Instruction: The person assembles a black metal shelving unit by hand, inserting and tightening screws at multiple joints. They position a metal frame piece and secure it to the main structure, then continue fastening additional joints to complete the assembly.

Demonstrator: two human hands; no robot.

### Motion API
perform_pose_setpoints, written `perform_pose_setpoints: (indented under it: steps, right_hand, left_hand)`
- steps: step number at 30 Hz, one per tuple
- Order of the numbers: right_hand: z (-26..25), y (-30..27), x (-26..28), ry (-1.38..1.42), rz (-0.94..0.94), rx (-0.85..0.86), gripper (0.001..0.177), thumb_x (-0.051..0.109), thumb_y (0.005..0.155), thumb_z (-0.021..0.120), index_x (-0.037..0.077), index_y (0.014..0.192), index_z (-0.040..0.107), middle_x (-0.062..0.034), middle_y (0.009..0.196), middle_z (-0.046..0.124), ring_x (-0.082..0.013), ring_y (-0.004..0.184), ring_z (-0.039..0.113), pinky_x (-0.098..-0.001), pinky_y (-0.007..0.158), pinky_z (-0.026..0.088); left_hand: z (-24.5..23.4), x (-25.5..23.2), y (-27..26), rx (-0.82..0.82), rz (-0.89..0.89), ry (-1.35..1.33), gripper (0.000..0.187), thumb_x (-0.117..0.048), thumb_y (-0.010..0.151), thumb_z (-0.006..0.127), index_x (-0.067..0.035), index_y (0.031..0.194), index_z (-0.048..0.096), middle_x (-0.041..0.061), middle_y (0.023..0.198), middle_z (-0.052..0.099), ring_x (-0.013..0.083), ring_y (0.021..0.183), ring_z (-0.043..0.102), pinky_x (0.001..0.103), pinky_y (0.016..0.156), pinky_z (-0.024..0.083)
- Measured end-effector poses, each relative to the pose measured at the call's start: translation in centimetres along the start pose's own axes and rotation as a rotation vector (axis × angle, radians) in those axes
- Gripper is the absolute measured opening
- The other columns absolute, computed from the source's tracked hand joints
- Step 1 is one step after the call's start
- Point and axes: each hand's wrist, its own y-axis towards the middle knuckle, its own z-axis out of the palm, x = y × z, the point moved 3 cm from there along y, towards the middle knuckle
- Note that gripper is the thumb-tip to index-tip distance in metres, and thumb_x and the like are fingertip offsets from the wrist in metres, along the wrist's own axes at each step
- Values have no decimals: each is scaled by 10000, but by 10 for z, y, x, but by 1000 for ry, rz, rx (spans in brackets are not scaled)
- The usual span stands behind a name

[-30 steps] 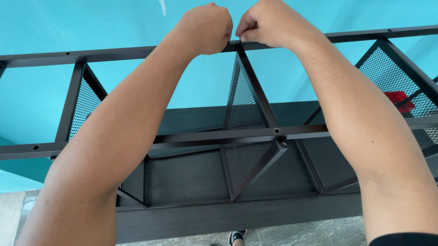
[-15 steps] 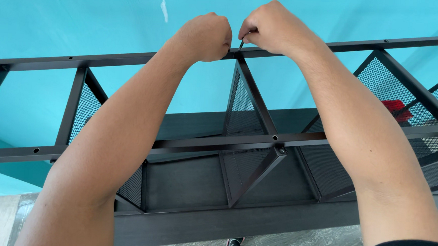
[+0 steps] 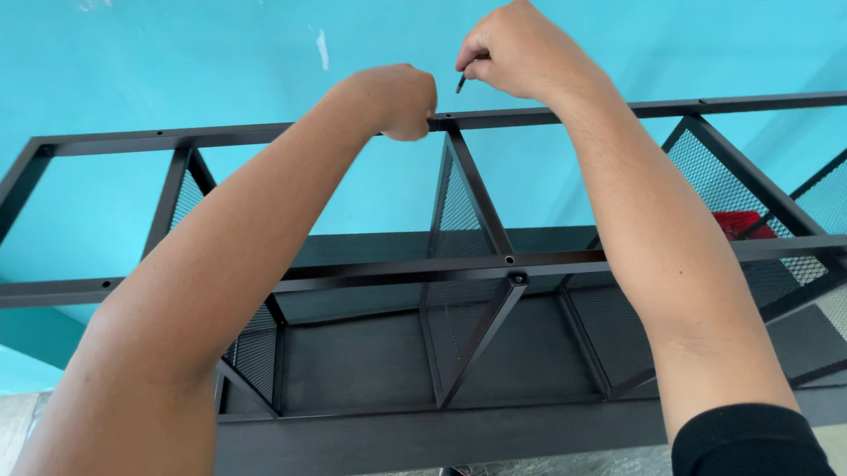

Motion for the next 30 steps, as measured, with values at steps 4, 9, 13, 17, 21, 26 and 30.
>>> perform_pose_setpoints:
  steps: [4,9,13,17,21,26,30]
  right_hand:
    - [-13,0,0,-9,-57,8,156,114,895,760,105,1041,811,-114,933,771,-233,803,727,-383,733,571]
    - [-26,-3,8,-47,-18,86,182,167,938,718,127,1099,792,-87,953,768,-225,812,708,-395,698,546]
    - [-36,-15,21,-85,-21,88,203,173,969,674,141,1138,782,-69,964,769,-212,795,708,-390,675,543]
    - [-52,-52,35,-77,-59,-17,191,221,1006,691,143,1145,796,-68,969,768,-207,787,701,-369,692,543]
    - [-80,-106,52,124,-146,-201,142,155,1048,736,99,1164,795,-56,1006,774,-165,909,724,-288,742,551]
    - [-113,-185,82,151,-311,-404,135,-35,976,815,-5,1103,779,-121,973,744,-196,849,716,-290,741,512]
    - [-107,-245,95,306,-182,-496,173,-46,980,836,-8,1131,761,-112,975,733,-144,838,673,-225,696,476]
  left_hand:
    - [4,-7,-26,30,1,-48,402,-148,877,622,-154,1275,678,101,1182,697,332,1138,651,512,912,553]
    - [22,-5,-41,-2,48,-79,460,-305,942,646,-186,1385,610,51,1400,580,292,1308,542,507,1021,489]
    - [31,-6,-55,-2,-3,-128,469,-314,950,642,-201,1402,589,21,1490,501,301,1313,532,519,1025,485]
    - [32,-9,-77,-55,10,-133,453,-305,945,662,-183,1377,605,56,1413,559,314,1296,528,521,1005,477]
    - [13,-20,-122,-350,163,-236,402,-250,913,698,-115,1291,676,112,1244,681,350,1124,637,485,931,510]
    - [-14,-67,-212,-879,499,-424,296,-77,909,750,-25,1199,719,133,1161,716,333,1008,684,443,870,551]
    - [-1,-110,-260,-883,536,-672,240,-83,954,735,-43,1190,712,104,1170,715,279,1045,711,380,891,583]
